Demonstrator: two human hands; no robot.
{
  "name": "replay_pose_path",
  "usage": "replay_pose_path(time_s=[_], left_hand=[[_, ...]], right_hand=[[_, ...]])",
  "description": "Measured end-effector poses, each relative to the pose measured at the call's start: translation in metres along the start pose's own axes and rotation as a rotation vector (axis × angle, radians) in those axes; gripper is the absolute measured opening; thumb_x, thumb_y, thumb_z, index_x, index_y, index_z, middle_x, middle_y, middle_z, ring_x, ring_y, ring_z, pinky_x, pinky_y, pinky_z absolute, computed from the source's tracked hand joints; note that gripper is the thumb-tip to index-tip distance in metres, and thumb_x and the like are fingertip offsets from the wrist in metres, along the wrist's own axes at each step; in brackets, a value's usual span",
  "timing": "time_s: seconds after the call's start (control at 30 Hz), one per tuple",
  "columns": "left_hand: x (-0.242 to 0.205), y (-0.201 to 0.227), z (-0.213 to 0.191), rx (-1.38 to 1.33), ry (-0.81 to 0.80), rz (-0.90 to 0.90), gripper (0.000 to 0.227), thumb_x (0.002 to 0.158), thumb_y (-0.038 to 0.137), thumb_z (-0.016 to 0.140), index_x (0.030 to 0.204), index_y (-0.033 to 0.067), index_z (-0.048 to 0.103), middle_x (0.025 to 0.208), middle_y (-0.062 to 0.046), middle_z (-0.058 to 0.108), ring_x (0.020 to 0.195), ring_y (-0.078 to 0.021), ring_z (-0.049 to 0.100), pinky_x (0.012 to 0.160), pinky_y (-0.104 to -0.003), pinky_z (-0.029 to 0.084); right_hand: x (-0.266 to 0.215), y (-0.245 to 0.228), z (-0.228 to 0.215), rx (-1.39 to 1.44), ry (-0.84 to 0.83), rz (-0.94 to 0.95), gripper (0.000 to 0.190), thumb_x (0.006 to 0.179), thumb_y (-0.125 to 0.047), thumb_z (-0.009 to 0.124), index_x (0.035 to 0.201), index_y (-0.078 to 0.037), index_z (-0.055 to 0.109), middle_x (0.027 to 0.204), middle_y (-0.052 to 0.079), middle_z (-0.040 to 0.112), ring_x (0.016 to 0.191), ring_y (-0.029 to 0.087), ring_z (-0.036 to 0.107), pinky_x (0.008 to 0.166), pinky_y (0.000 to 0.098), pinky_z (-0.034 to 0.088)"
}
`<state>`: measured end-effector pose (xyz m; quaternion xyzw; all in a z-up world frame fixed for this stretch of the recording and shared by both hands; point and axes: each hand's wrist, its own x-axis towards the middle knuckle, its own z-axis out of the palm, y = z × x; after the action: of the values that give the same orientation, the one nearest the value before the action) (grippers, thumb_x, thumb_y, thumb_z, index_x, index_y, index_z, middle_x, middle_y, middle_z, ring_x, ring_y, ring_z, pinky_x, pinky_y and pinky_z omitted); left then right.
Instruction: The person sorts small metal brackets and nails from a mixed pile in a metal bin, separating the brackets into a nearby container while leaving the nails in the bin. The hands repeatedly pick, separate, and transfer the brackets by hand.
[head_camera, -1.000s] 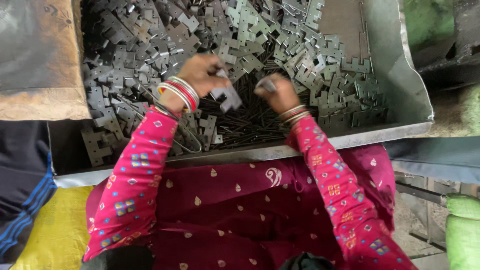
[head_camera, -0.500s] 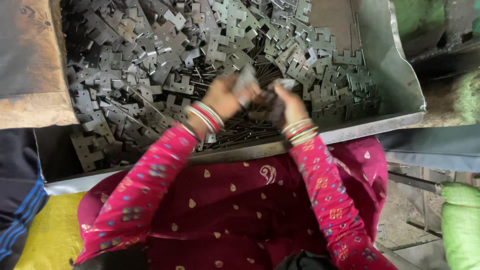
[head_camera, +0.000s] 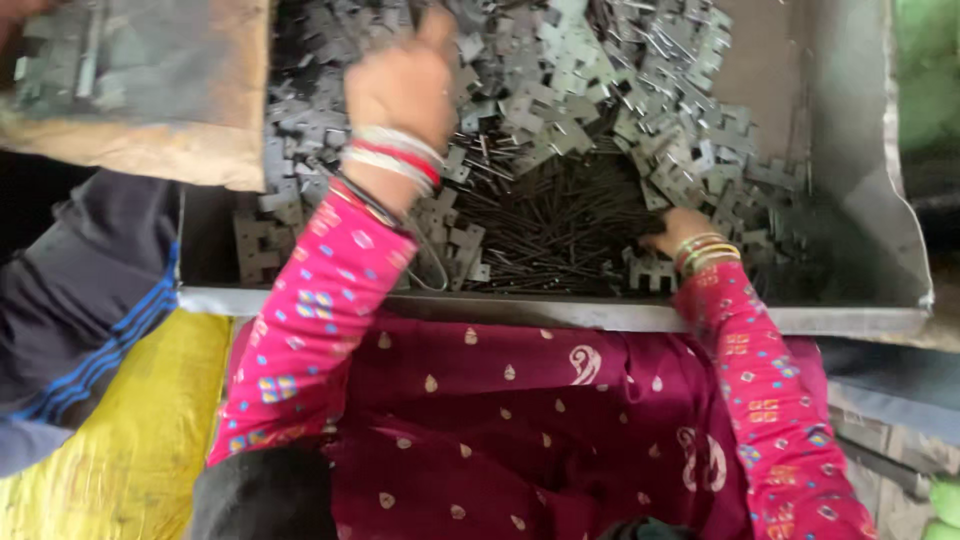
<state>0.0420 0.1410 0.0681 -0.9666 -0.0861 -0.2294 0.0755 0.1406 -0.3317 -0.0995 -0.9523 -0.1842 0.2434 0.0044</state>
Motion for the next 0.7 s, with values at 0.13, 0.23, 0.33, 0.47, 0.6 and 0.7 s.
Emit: replay_pose_path(time_s=[0.13, 0.23, 0.33, 0.47, 0.6, 0.7], left_hand=[[0.02, -0.154, 0.031, 0.357, 0.008, -0.4, 0.012, 0.08, 0.026, 0.066, 0.071, 0.0234, 0.075, 0.071, -0.005, 0.072, 0.065, -0.0267, 0.073, 0.05, -0.041, 0.054], [-0.01, -0.24, 0.054, 0.446, 0.128, -0.61, 0.008, 0.088, 0.019, 0.071, 0.091, 0.024, 0.077, 0.07, -0.003, 0.072, 0.062, -0.0229, 0.072, 0.05, -0.04, 0.054], [-0.028, -0.265, 0.055, 0.613, 0.354, -0.607, 0.031, 0.076, 0.029, 0.07, 0.106, 0.0298, 0.077, 0.075, 0.001, 0.073, 0.064, -0.0219, 0.071, 0.057, -0.043, 0.053], [0.002, -0.203, 0.03, 0.599, 0.38, -0.434, 0.043, 0.076, 0.062, 0.069, 0.075, 0.0196, 0.072, 0.067, -0.007, 0.07, 0.059, -0.0286, 0.066, 0.065, -0.049, 0.049], [0.022, -0.063, 0.023, 0.056, 0.121, -0.065, 0.014, 0.095, 0.02, 0.069, 0.083, 0.014, 0.071, 0.074, -0.009, 0.068, 0.066, -0.0291, 0.066, 0.059, -0.045, 0.049], [0.0, 0.031, 0.045, -0.001, -0.559, 0.205, 0.02, 0.095, 0.017, 0.063, 0.11, 0.0067, 0.072, 0.11, -0.017, 0.07, 0.101, -0.0312, 0.07, 0.086, -0.049, 0.053]], right_hand=[[0.024, 0.015, 0.016, -0.109, -0.076, 0.026, 0.048, 0.078, -0.043, 0.081, 0.111, -0.008, 0.079, 0.112, 0.025, 0.074, 0.107, 0.044, 0.07, 0.097, 0.0504, 0.055], [0.021, 0.003, 0.017, -0.18, -0.115, 0.136, 0.053, 0.077, -0.047, 0.085, 0.112, -0.008, 0.079, 0.114, 0.024, 0.074, 0.109, 0.043, 0.071, 0.098, 0.0498, 0.056], [0.007, -0.012, 0.001, -0.129, -0.05, 0.095, 0.049, 0.078, -0.045, 0.084, 0.114, -0.011, 0.079, 0.113, 0.024, 0.074, 0.107, 0.044, 0.07, 0.096, 0.0511, 0.055], [-0.013, -0.032, -0.022, 0.165, 0.067, -0.083, 0.043, 0.078, -0.038, 0.084, 0.107, -0.007, 0.076, 0.1, 0.019, 0.077, 0.093, 0.036, 0.073, 0.088, 0.0455, 0.057], [-0.028, -0.057, -0.034, 0.843, 0.016, -0.271, 0.032, 0.082, -0.022, 0.087, 0.098, -0.002, 0.068, 0.092, 0.01, 0.072, 0.082, 0.016, 0.071, 0.075, 0.0318, 0.053], [-0.046, -0.064, -0.037, 0.971, 0.124, -0.264, 0.019, 0.086, -0.011, 0.081, 0.101, -0.006, 0.072, 0.094, 0.005, 0.077, 0.085, 0.017, 0.072, 0.081, 0.031, 0.056]])
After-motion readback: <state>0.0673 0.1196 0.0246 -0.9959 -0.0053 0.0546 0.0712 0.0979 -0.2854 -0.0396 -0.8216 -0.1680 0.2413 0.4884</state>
